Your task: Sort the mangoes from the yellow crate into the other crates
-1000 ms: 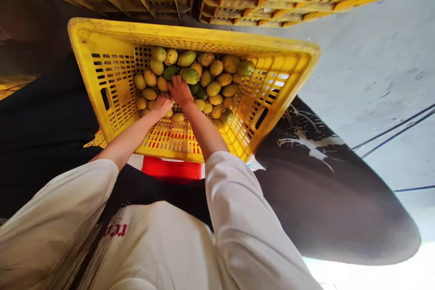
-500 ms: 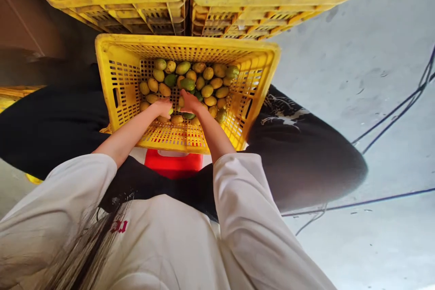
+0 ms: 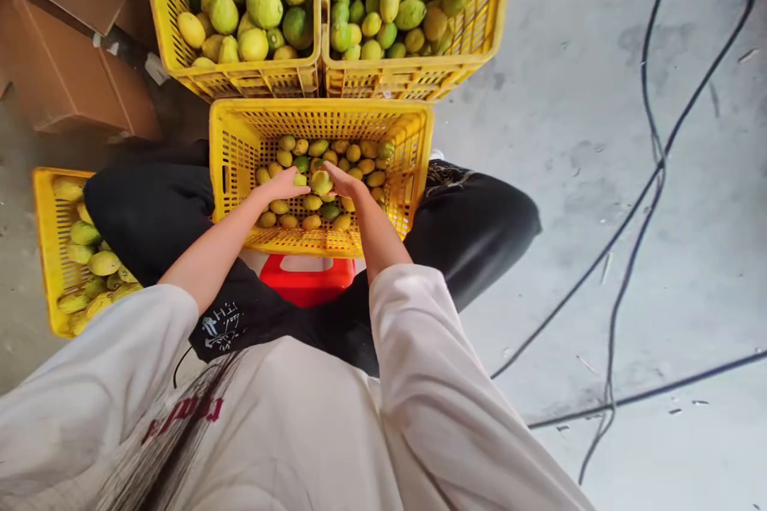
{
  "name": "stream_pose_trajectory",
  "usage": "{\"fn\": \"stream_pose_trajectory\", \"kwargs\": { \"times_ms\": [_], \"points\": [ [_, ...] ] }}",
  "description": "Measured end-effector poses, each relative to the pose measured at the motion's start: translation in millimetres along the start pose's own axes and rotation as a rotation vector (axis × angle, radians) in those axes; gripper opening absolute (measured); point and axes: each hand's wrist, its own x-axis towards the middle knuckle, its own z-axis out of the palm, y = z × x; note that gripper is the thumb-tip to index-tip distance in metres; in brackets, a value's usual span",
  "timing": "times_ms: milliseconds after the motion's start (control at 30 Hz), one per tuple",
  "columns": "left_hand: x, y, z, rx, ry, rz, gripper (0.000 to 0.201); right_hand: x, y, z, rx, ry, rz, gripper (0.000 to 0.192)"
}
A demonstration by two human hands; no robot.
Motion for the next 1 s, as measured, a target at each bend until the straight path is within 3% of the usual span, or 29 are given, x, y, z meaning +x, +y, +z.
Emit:
{"fn": "stream_pose_trajectory", "kwargs": {
  "times_ms": [100, 233, 400, 533, 633, 733, 867, 1000],
  "points": [
    [-12.1, 12.0, -32.6, -0.205, 0.027, -0.005, 0.054, -11.8, -30.9, -6.5, 0.149, 0.037, 0.027, 0.03],
    [-36.5, 25.7, -78.4, -0.501, 0.033, 0.045, 0.028, -37.8, -75.6, -23.7, 0.242, 0.104, -0.092, 0.027],
    [-70.9, 30.4, -112.0, -0.9, 0.137, 0.163, 0.055, -86.9, -118.6, -33.5, 0.478, 0.047, -0.241, 0.017],
    [-92.3, 38.3, -115.3, -1.117, 0.116, 0.23, 0.057, -125.2, -130.0, -30.1, 0.529, 0.028, -0.322, 0.024],
    [-98.7, 49.4, -107.9, -1.124, 0.109, 0.279, 0.051, -139.4, -124.2, -26.7, 0.481, 0.059, -0.392, 0.032],
    [-96.0, 59.5, -102.4, -1.043, 0.116, 0.31, 0.044, -134.4, -114.1, -25.0, 0.322, 0.141, -0.441, 0.044],
    [-85.3, 63.0, -106.6, -0.979, 0.083, 0.348, 0.051, -113.5, -102.7, -32.3, -0.044, 0.252, -0.433, 0.055],
    [-75.2, 56.3, -107.5, -0.914, 0.077, 0.344, 0.052, -107.9, -92.2, -48.4, 0.018, 0.232, -0.361, 0.055]
  ]
}}
